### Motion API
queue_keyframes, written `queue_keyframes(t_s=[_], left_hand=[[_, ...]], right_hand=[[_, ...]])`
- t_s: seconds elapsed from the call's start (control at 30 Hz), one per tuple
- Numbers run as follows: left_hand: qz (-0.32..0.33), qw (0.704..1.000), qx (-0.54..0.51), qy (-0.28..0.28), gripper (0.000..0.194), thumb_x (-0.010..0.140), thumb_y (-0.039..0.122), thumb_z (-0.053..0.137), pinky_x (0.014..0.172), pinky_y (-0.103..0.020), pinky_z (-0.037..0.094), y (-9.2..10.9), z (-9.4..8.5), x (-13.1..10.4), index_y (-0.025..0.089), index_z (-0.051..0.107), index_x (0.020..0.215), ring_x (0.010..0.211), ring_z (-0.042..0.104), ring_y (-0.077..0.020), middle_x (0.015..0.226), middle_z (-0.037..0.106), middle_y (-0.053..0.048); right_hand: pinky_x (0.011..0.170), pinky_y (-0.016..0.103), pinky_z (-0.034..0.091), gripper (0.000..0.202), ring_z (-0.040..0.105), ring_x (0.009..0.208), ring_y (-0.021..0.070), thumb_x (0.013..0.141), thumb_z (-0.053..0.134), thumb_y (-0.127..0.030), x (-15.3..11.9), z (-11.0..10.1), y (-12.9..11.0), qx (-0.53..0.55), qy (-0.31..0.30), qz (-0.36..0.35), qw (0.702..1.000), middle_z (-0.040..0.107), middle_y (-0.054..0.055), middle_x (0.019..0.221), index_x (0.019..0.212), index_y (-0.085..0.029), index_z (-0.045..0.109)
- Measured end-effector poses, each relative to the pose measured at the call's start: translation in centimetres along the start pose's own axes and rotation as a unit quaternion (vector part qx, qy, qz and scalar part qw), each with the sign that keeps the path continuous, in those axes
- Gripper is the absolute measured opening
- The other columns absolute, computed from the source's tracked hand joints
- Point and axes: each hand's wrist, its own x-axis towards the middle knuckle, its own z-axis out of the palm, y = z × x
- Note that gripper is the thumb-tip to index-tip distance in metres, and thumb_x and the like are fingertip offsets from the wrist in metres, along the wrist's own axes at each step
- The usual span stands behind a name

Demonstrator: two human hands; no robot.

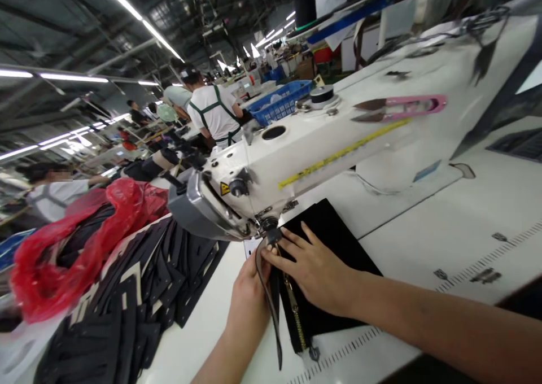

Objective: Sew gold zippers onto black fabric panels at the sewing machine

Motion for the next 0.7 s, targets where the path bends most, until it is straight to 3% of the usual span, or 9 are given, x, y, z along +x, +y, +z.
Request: queue_keyframes(t_s=[0.07,0.2,0.33,0.5,0.7], left_hand=[[0.01,0.999,0.033,0.0,0.041,0.088,0.012,0.039,0.096,-0.048,0.046,0.0,-0.3,-0.2,0.015,0.047,0.128,0.118,0.049,-0.0273,0.129,0.049,-0.016],[0.073,0.995,0.068,-0.014,0.04,0.086,0.008,0.039,0.094,-0.045,0.049,1.2,-1.9,-1.0,0.017,0.051,0.123,0.116,0.053,-0.0241,0.125,0.054,-0.013],[0.135,0.987,0.082,-0.025,0.038,0.087,0.006,0.04,0.094,-0.041,0.05,3.1,-3.1,-2.2,0.011,0.05,0.123,0.112,0.056,-0.0216,0.119,0.059,-0.014],[0.113,0.99,0.078,-0.015,0.035,0.088,0.005,0.037,0.096,-0.044,0.048,4.3,-3.2,-2.8,0.009,0.053,0.119,0.112,0.056,-0.0229,0.118,0.06,-0.015],[0.087,0.995,0.057,0.006,0.03,0.091,0.01,0.037,0.097,-0.04,0.048,4.8,-3.1,-2.5,0.008,0.056,0.114,0.109,0.058,-0.0216,0.115,0.062,-0.013]], right_hand=[[0.107,0.057,0.016,0.058,0.025,0.133,0.0268,0.085,0.039,-0.015,-0.5,0.0,-0.3,-0.004,0.004,0.0,1.0,0.034,0.011,0.143,0.141,-0.022,0.028],[0.108,0.053,0.019,0.053,0.025,0.133,0.0291,0.086,0.04,-0.022,-2.8,0.0,-1.7,-0.031,0.0,-0.005,0.999,0.034,0.02,0.141,0.136,-0.005,0.035],[0.108,0.049,0.025,0.048,0.033,0.13,0.0267,0.087,0.041,-0.026,-5.5,0.2,-2.8,-0.055,0.042,-0.024,0.997,0.041,0.014,0.138,0.133,-0.011,0.043],[0.101,0.046,0.036,0.053,0.041,0.124,0.0249,0.078,0.041,-0.011,-6.0,0.8,-2.6,-0.091,0.086,-0.07,0.99,0.049,0.011,0.132,0.13,-0.014,0.046],[0.1,0.047,0.038,0.061,0.037,0.127,0.0251,0.072,0.039,-0.004,-6.0,0.9,-1.9,-0.114,0.092,-0.101,0.984,0.049,0.013,0.132,0.133,-0.011,0.043]])
